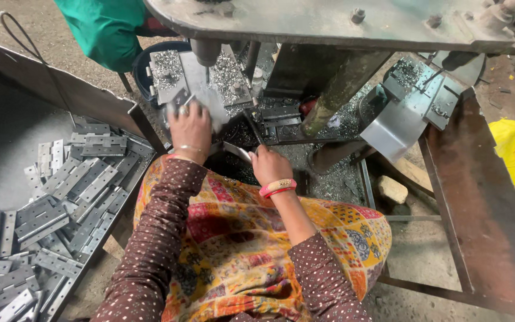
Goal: The person operates a manual drill press to process metal hinge components. They pick up a hinge from a pile, place it under the drill, pull a lever to activate the machine, and then remove the processed hinge to place it in a collection bin. This cycle is repeated continuously.
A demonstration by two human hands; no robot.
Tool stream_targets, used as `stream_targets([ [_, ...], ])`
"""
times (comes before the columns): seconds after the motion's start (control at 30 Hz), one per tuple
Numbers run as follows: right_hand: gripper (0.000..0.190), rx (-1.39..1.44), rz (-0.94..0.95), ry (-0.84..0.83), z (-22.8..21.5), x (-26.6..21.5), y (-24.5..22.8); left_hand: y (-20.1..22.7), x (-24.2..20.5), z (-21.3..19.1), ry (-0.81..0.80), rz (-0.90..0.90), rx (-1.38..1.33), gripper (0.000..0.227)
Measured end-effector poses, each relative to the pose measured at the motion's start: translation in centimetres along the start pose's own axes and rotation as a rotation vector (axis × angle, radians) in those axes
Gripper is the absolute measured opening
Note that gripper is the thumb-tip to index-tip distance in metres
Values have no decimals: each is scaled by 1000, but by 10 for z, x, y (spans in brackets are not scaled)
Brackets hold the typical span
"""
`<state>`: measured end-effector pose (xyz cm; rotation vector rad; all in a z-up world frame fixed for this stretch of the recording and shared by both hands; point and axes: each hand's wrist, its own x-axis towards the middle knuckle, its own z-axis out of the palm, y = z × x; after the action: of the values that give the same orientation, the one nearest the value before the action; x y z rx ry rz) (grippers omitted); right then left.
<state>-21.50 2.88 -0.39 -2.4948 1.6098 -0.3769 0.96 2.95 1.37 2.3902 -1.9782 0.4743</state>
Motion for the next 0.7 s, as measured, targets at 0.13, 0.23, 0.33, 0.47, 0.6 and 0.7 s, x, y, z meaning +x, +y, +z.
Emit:
stream_targets([
  [0.13,36,-56,2,-62,-6,5,-3,-16,4,-3,-43,-81,-110,63],
  [0.23,42,-51,6,-174,-7,3,-2,-20,-9,-5,-31,-220,-113,67],
  [0.33,50,-14,67,-355,-15,14,-6,-9,-16,-11,-116,-137,-177,65],
  [0.47,56,-33,106,-549,-20,22,-9,16,-5,-4,-52,-66,-159,63],
  [0.6,56,-65,89,-496,-7,19,4,22,22,14,-113,-134,-158,53],
  [0.7,55,-24,90,-415,18,0,18,20,29,20,38,-182,-260,61],
])
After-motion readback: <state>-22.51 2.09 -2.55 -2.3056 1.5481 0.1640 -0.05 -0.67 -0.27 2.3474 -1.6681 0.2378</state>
